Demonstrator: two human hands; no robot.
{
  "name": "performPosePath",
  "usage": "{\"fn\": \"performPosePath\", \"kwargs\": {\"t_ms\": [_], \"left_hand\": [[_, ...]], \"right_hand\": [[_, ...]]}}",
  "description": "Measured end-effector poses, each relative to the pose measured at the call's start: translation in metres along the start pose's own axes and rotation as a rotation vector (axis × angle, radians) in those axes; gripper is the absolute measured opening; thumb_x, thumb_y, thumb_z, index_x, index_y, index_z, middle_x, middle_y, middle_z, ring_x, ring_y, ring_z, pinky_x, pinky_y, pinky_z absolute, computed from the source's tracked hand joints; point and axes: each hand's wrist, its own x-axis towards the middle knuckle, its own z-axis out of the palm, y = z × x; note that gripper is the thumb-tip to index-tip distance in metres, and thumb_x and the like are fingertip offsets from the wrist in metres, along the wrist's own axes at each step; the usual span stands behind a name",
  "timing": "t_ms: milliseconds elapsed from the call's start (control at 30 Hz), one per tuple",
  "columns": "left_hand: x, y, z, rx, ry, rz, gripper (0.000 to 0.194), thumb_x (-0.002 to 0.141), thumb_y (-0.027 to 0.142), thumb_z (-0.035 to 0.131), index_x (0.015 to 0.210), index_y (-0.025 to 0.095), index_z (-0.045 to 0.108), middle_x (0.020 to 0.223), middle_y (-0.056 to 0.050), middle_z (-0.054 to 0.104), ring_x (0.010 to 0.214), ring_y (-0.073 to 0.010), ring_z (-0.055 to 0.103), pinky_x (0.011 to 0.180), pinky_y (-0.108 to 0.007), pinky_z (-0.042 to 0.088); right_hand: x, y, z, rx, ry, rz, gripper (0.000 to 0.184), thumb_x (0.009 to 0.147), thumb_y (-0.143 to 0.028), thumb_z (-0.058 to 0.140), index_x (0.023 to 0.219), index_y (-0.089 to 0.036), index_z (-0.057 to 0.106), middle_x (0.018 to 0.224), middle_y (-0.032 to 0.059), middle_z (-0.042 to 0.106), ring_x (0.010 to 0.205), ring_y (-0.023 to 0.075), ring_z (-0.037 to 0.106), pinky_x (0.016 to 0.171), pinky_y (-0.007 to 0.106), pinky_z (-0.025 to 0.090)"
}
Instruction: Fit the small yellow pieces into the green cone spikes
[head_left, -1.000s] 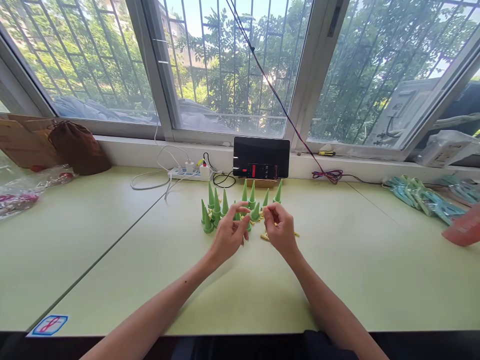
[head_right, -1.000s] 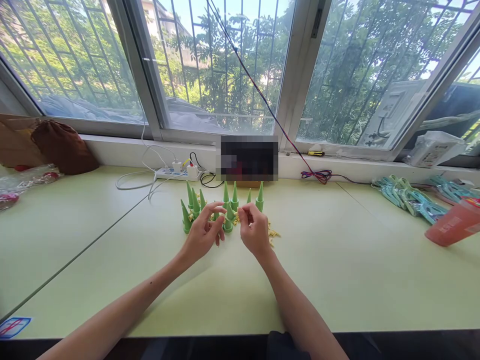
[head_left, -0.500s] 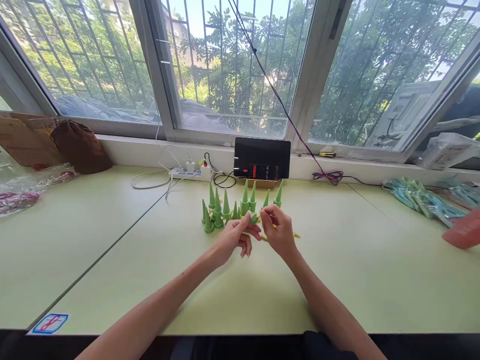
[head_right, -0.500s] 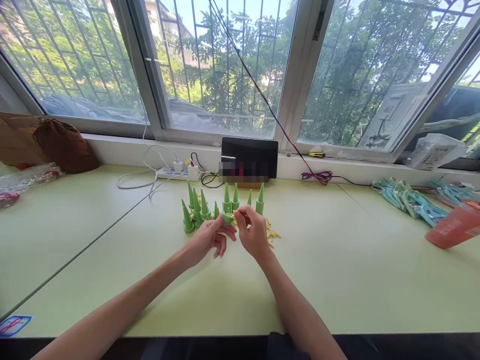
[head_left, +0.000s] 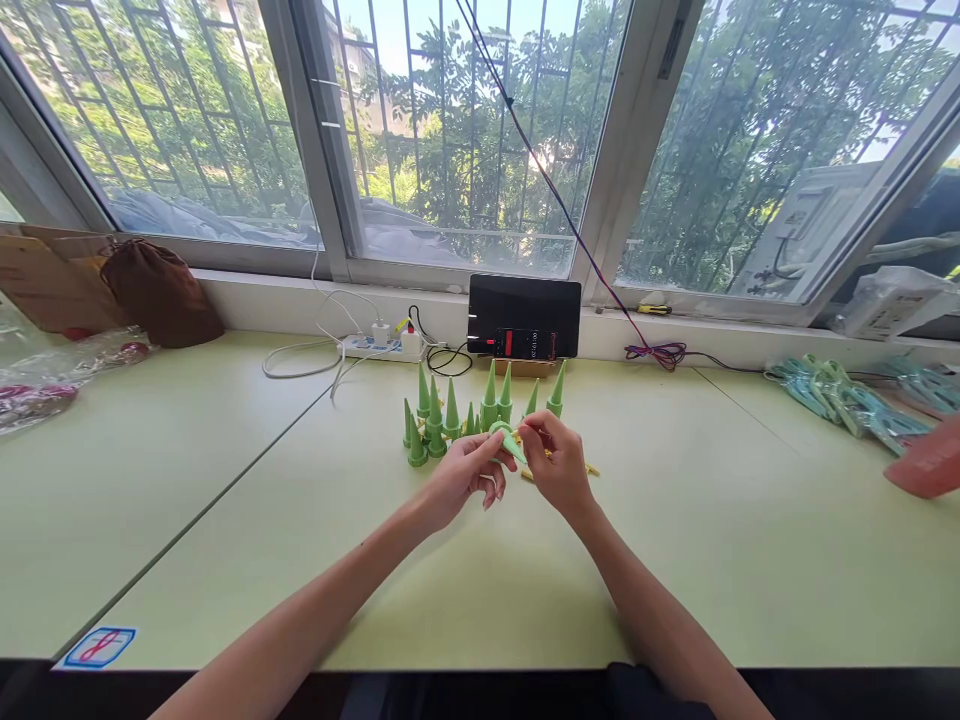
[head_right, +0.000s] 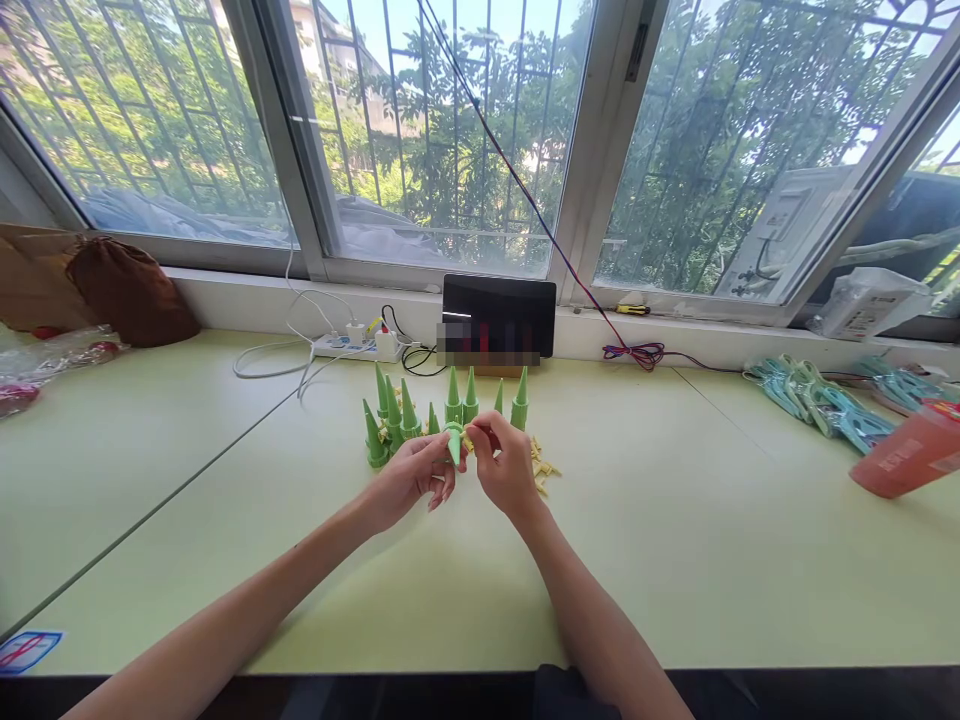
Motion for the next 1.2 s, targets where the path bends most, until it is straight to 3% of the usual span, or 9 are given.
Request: {"fn": "performPosePath", "kwargs": {"t_ms": [167, 333, 500, 600, 933, 1100, 1200], "left_hand": [[-0.001, 0.0, 0.0, 0.201, 0.064, 0.121, 0.035, 0.087, 0.048, 0.061, 0.082, 0.014, 0.054, 0.06, 0.001, 0.055, 0.047, -0.0091, 0.053, 0.041, -0.02, 0.042], [-0.003, 0.003, 0.004, 0.33, 0.112, 0.215, 0.034, 0.082, 0.047, 0.067, 0.088, 0.017, 0.052, 0.059, 0.004, 0.053, 0.048, -0.0109, 0.056, 0.038, -0.019, 0.042], [-0.002, -0.004, 0.001, 0.389, 0.175, 0.227, 0.045, 0.082, 0.045, 0.067, 0.113, 0.017, 0.051, 0.052, 0.006, 0.053, 0.043, -0.011, 0.052, 0.037, -0.02, 0.043], [0.0, -0.01, -0.002, 0.422, 0.208, 0.26, 0.047, 0.083, 0.044, 0.067, 0.118, 0.017, 0.052, 0.053, 0.006, 0.052, 0.047, -0.0116, 0.053, 0.039, -0.02, 0.045], [0.001, -0.012, -0.005, 0.591, 0.234, 0.493, 0.022, 0.09, 0.034, 0.058, 0.108, 0.022, 0.065, 0.1, -0.005, 0.053, 0.054, -0.0047, 0.054, 0.039, -0.017, 0.042], [-0.003, -0.006, 0.003, 0.591, 0.259, 0.416, 0.031, 0.089, 0.035, 0.06, 0.118, 0.025, 0.059, 0.108, -0.006, 0.055, 0.055, -0.0055, 0.057, 0.042, -0.018, 0.045], [-0.003, -0.002, 0.007, 0.467, 0.286, 0.378, 0.04, 0.085, 0.039, 0.065, 0.12, 0.025, 0.051, 0.112, -0.006, 0.055, 0.051, -0.0057, 0.058, 0.038, -0.018, 0.045]], "right_hand": [[0.0, 0.003, 0.0, -0.001, -0.009, 0.027, 0.019, 0.094, -0.03, 0.052, 0.077, -0.019, 0.051, 0.064, -0.0033, 0.05, 0.054, 0.0093, 0.042, 0.052, 0.022, 0.036], [0.001, 0.003, -0.001, 0.003, -0.024, 0.055, 0.019, 0.093, -0.031, 0.052, 0.077, -0.02, 0.051, 0.063, -0.0031, 0.049, 0.053, 0.0097, 0.042, 0.05, 0.022, 0.035], [0.002, 0.003, -0.001, -0.009, -0.043, 0.056, 0.02, 0.093, -0.032, 0.052, 0.076, -0.02, 0.051, 0.061, -0.0035, 0.047, 0.052, 0.0102, 0.04, 0.049, 0.023, 0.034], [0.001, 0.004, 0.0, -0.023, -0.048, 0.06, 0.021, 0.093, -0.033, 0.052, 0.076, -0.02, 0.051, 0.061, -0.0032, 0.048, 0.052, 0.0105, 0.04, 0.05, 0.024, 0.034], [0.001, 0.003, 0.001, -0.02, -0.044, 0.064, 0.022, 0.093, -0.034, 0.052, 0.076, -0.02, 0.05, 0.06, -0.0037, 0.047, 0.051, 0.0102, 0.04, 0.049, 0.023, 0.034], [0.0, 0.002, 0.002, -0.058, -0.007, 0.041, 0.023, 0.094, -0.034, 0.05, 0.076, -0.02, 0.051, 0.061, -0.0036, 0.047, 0.052, 0.0101, 0.04, 0.05, 0.023, 0.035], [0.0, 0.002, 0.001, -0.08, 0.07, 0.036, 0.022, 0.094, -0.035, 0.05, 0.079, -0.02, 0.052, 0.062, -0.0029, 0.049, 0.052, 0.0106, 0.042, 0.051, 0.023, 0.037]]}}
